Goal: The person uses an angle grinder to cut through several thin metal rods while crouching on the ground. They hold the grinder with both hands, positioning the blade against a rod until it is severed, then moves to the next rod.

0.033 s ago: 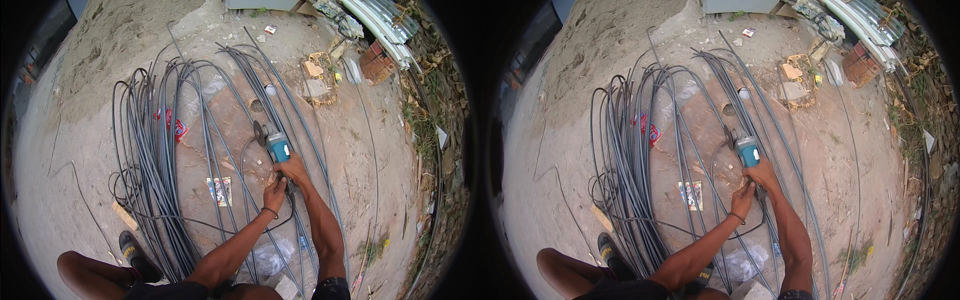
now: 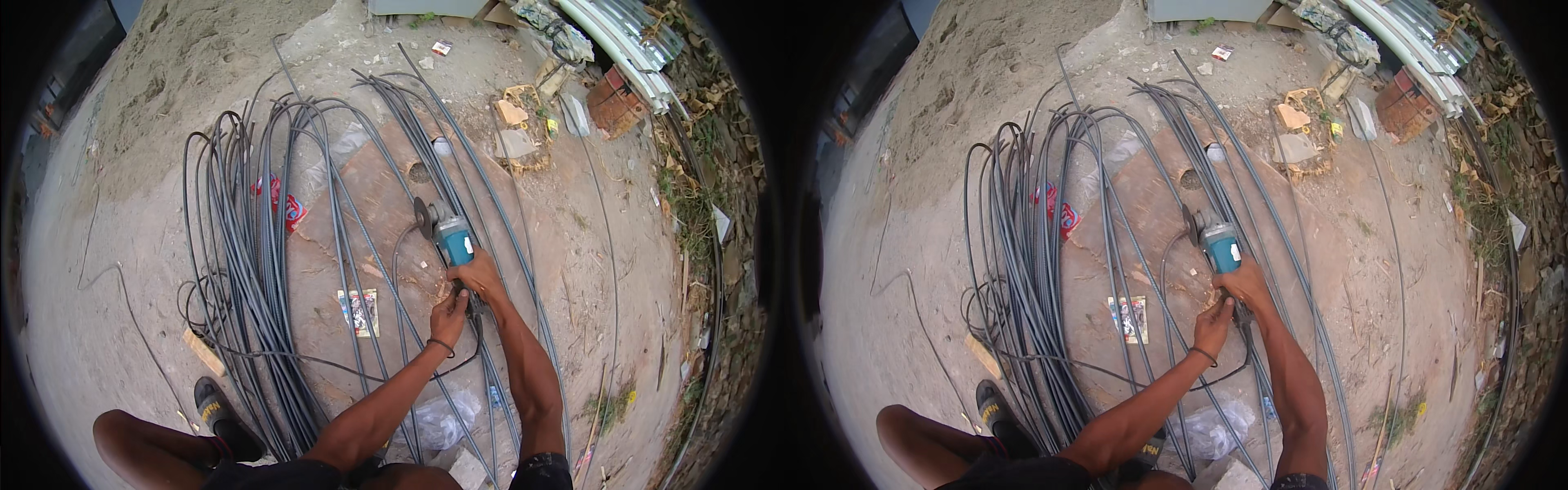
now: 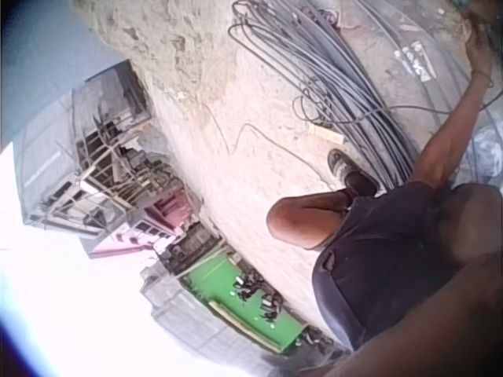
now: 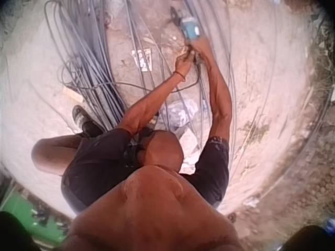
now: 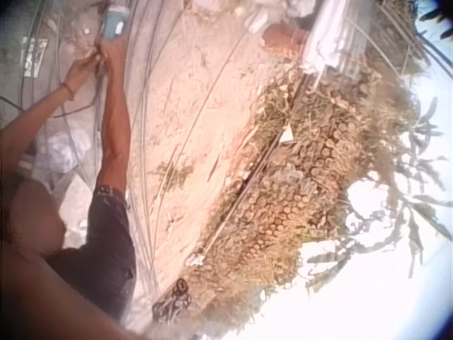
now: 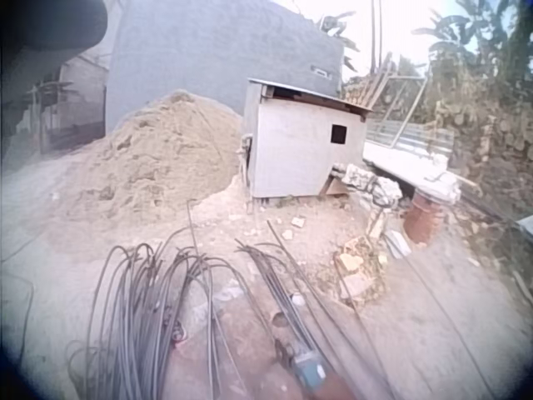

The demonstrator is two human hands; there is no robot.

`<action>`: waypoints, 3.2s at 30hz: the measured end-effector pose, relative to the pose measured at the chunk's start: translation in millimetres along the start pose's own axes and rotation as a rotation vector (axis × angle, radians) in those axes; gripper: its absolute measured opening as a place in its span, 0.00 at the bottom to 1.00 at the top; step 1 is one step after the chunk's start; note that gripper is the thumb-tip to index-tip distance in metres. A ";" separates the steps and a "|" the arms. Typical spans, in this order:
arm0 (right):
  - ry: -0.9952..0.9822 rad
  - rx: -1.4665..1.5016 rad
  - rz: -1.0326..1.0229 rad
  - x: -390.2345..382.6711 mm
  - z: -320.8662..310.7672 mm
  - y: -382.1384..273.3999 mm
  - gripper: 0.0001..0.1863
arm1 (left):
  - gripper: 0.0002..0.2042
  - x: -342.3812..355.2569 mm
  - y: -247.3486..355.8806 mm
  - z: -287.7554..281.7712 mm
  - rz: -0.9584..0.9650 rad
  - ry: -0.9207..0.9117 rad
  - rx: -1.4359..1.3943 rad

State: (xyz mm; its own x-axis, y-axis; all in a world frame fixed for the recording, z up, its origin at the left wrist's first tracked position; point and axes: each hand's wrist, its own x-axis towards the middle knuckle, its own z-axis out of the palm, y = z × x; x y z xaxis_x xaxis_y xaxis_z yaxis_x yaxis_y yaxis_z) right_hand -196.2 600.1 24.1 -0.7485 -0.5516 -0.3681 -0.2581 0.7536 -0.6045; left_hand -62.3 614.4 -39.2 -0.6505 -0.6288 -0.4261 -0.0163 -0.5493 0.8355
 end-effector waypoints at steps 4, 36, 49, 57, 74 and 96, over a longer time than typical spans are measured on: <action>0.082 -0.057 -0.054 10.5 6.0 22.4 0.27 | 0.26 -4.1 2.2 4.8 0.035 -0.007 0.113; -0.050 -0.010 -0.013 7.5 -5.8 8.6 0.29 | 0.28 -6.3 -9.1 19.1 -0.006 0.083 0.305; -0.062 0.009 -0.036 13.1 -4.5 18.6 0.30 | 0.26 -9.9 -2.2 27.5 0.038 0.139 0.364; -0.085 -0.001 -0.025 17.3 -2.5 23.4 0.30 | 0.26 -3.7 -5.2 24.5 -0.018 0.110 0.425; -0.064 0.052 -0.044 17.8 0.3 26.6 0.21 | 0.26 -6.9 -0.6 26.7 -0.031 0.127 0.421; -0.070 0.013 -0.039 18.6 0.4 25.3 0.27 | 0.25 -7.5 -0.4 26.5 0.034 0.145 0.433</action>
State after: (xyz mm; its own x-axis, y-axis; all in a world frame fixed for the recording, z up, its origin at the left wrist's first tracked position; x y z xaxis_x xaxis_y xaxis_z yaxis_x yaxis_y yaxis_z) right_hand -216.4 608.7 1.7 -0.6933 -0.6043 -0.3926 -0.2780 0.7269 -0.6280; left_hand -77.5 633.9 -27.2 -0.5440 -0.7298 -0.4141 -0.3324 -0.2657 0.9049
